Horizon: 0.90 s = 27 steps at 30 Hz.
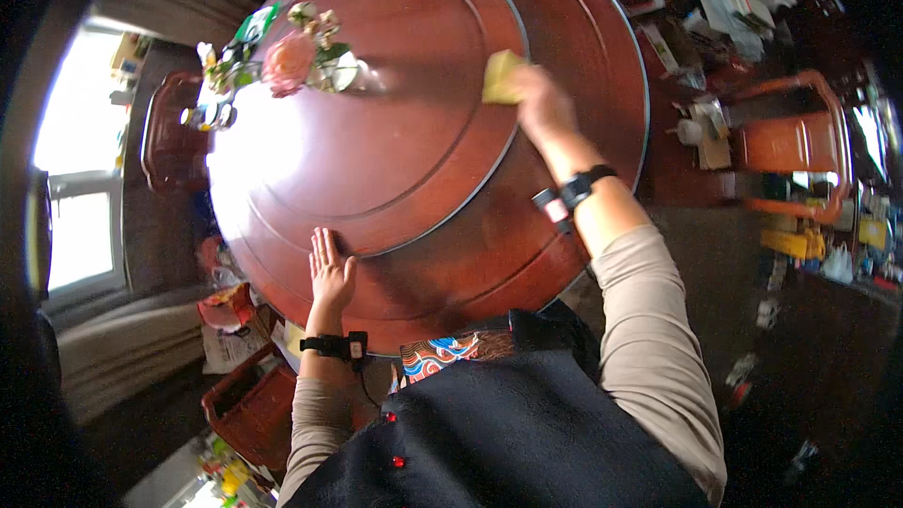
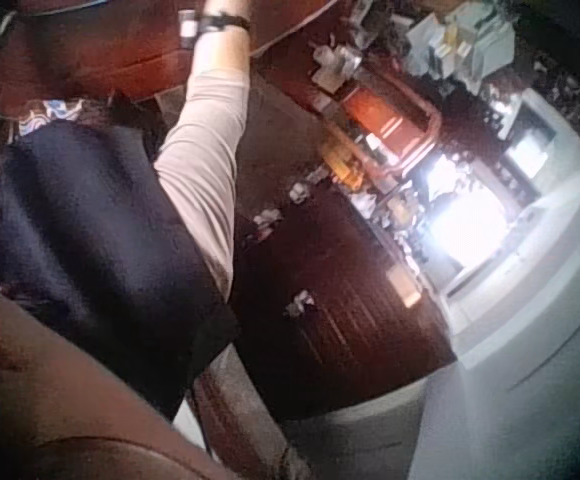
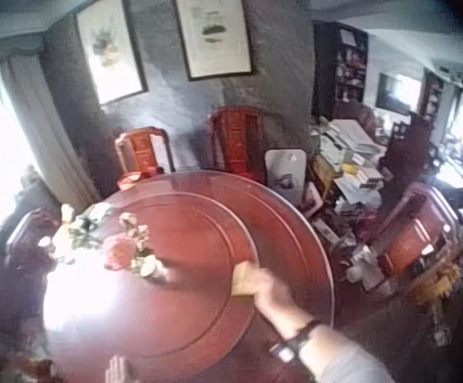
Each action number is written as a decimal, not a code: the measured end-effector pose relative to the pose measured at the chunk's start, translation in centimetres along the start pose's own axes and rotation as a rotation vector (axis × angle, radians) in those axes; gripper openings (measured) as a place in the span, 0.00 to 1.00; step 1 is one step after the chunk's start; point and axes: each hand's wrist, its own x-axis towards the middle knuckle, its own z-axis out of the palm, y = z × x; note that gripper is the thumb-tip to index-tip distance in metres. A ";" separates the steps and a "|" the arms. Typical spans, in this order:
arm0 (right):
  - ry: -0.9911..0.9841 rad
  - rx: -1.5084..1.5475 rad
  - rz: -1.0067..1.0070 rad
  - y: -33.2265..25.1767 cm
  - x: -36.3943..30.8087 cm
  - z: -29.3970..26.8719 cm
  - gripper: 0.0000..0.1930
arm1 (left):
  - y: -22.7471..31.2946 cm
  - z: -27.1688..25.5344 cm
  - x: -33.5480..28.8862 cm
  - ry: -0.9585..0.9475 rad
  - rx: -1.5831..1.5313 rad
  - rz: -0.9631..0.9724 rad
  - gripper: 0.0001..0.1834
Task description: The person wipes a round wooden dining table with a yellow cloth, removing small debris and wiping the surface in circular motions. They then rinse the cloth at the kitchen sink and wring it out.
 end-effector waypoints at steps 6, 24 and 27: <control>0.005 -0.589 -0.723 -2.5 -2.7 8.5 0.14 | 0.4 0.9 -0.2 0.089 -0.061 -0.015 0.46; -0.058 -0.636 -0.369 1.5 8.2 6.6 0.16 | 0.7 0.6 -0.5 0.116 -0.091 -0.016 0.47; 0.453 -0.919 -0.369 -2.2 12.7 -2.1 0.13 | 0.9 0.8 -0.5 0.146 -0.092 -0.005 0.47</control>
